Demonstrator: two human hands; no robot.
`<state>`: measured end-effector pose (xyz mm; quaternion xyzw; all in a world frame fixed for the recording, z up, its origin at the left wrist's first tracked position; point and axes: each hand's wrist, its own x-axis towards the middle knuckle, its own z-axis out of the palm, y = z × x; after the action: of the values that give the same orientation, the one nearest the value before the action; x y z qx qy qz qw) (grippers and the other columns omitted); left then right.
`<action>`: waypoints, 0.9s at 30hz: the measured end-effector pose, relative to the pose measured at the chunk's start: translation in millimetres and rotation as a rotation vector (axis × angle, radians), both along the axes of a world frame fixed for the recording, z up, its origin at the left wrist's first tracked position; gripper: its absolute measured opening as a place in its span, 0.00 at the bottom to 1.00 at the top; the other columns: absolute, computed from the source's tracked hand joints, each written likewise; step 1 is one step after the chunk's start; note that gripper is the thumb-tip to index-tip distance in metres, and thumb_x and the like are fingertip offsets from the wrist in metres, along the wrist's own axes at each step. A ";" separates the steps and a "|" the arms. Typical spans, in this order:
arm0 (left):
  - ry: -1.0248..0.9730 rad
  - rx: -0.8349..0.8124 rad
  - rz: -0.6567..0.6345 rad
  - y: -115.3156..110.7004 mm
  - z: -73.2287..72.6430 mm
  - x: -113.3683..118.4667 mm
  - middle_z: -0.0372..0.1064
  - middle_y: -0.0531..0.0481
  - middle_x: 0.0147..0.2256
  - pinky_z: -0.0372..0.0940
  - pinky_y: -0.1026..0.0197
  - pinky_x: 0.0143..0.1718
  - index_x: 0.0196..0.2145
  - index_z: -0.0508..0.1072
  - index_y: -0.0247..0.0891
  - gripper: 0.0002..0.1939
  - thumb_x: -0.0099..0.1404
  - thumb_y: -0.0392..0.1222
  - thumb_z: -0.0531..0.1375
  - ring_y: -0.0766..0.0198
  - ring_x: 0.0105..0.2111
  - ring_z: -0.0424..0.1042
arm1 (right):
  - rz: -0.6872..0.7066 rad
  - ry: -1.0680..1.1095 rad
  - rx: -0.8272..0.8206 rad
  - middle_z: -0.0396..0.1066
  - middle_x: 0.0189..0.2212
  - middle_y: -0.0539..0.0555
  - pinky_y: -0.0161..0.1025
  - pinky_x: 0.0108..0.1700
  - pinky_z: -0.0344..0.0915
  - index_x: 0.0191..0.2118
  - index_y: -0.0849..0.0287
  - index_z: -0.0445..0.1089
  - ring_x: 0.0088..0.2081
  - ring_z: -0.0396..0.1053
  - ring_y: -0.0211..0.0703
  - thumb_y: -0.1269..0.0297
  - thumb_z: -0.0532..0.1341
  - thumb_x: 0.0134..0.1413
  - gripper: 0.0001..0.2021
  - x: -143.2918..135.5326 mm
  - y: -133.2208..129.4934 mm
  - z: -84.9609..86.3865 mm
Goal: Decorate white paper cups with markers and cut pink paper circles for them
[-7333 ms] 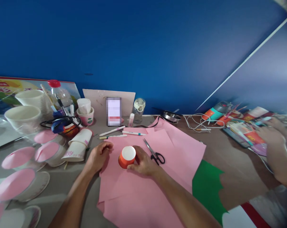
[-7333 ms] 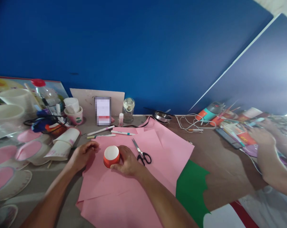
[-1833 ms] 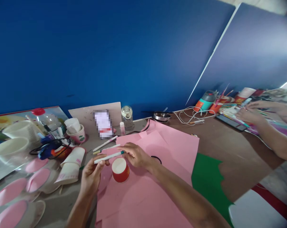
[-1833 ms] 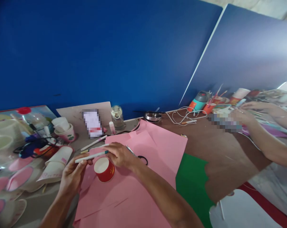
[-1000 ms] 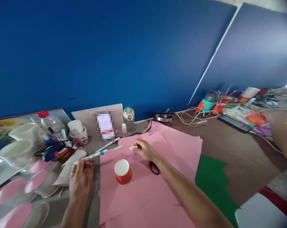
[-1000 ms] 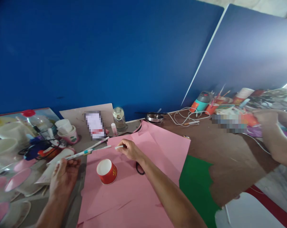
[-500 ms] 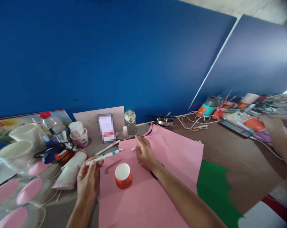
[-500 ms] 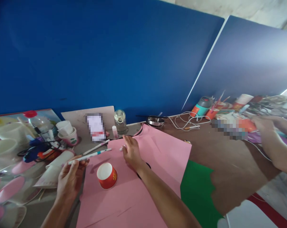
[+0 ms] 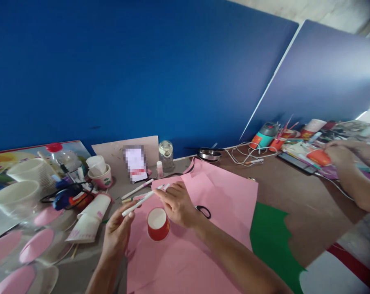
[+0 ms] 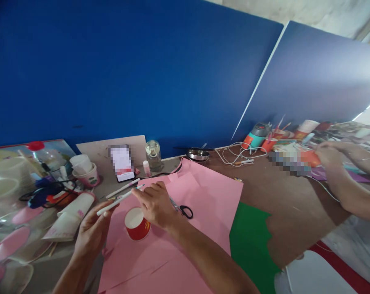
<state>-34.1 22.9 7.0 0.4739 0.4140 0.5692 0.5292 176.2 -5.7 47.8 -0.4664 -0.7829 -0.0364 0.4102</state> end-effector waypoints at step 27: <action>0.478 0.095 -0.537 -13.3 -6.4 21.0 0.64 0.40 0.58 0.54 0.46 0.60 0.59 0.64 0.45 0.40 0.48 0.40 0.70 0.44 0.60 0.60 | 0.412 0.823 -0.596 0.72 0.34 0.54 0.41 0.41 0.66 0.45 0.57 0.61 0.36 0.71 0.44 0.43 0.55 0.57 0.21 10.4 2.5 -28.8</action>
<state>-13.1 9.5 0.6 0.7094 0.3600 0.3016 0.5255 186.6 -3.1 19.0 -0.3752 -0.6093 0.4533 0.5315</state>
